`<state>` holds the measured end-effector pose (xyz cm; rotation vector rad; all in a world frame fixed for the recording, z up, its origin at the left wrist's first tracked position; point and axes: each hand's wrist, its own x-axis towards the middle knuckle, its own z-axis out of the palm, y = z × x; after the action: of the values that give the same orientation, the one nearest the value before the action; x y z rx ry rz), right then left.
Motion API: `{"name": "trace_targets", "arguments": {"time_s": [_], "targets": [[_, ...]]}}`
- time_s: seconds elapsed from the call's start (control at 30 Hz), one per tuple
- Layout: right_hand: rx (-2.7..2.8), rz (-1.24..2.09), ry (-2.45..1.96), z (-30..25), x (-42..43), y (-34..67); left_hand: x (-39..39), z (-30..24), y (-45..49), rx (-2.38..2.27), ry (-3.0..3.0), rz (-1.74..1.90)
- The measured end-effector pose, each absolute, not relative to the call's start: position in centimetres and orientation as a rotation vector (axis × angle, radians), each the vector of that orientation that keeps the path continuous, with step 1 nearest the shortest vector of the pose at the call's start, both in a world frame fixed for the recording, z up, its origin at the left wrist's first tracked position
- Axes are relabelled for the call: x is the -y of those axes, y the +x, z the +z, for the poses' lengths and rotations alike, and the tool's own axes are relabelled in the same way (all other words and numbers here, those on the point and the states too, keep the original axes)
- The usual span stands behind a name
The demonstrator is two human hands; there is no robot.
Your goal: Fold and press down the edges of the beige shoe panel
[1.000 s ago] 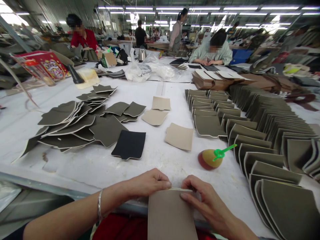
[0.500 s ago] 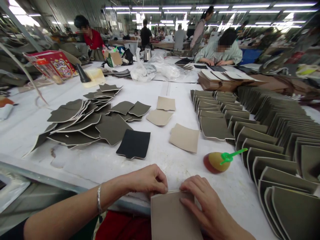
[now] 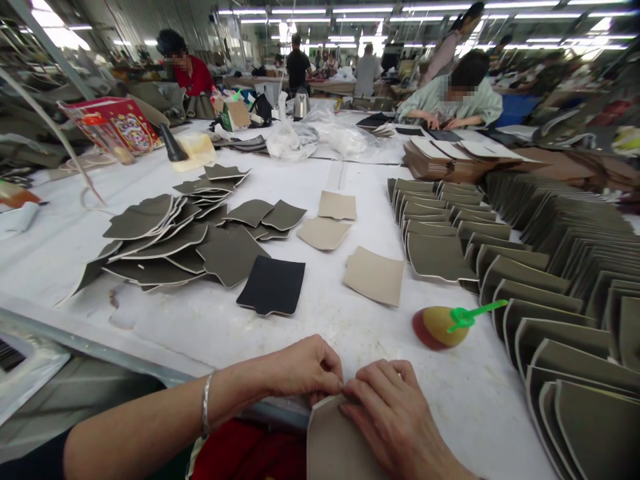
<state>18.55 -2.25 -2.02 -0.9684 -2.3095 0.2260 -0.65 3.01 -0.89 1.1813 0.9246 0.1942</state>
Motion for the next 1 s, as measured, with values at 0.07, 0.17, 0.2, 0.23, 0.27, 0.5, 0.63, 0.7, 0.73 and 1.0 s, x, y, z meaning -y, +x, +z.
{"name": "trace_targets", "arguments": {"time_s": [0.07,0.17,0.2,0.23,0.27,0.5,0.63,0.7,0.73,1.0], "targets": [[2.337,0.196,-0.947,-2.3,2.4,18.5,-2.7,-1.0,-0.4,-0.934,1.208,0.177],[2.356,0.142,-0.903,-2.7,2.6,18.6,-2.4,-0.9,-0.2,-0.943,1.285,0.143],[2.349,0.135,-0.895,-2.8,2.6,18.7,-2.3,-0.9,-0.2,-0.946,1.306,0.137],[2.335,0.135,-0.891,-3.0,2.7,18.7,-2.3,-0.8,-0.2,-0.949,1.320,0.136],[2.318,0.140,-0.887,-3.1,2.8,18.8,-2.3,-0.7,-0.2,-0.948,1.325,0.139],[2.270,0.153,-0.883,-3.7,3.6,18.9,-1.9,-0.4,0.1,-0.976,1.362,0.148],[2.308,0.166,-0.865,-3.8,3.6,18.7,-1.7,-0.1,0.5,-0.996,1.494,0.098],[2.314,0.170,-0.871,-3.9,3.6,18.7,-1.7,0.1,0.6,-0.994,1.532,0.082],[2.314,0.171,-0.877,-4.0,3.6,18.7,-1.8,0.1,0.6,-0.996,1.542,0.077],[2.223,0.158,-0.885,-4.3,4.0,19.1,-1.6,-0.4,0.4,-1.000,1.441,0.148]]}}
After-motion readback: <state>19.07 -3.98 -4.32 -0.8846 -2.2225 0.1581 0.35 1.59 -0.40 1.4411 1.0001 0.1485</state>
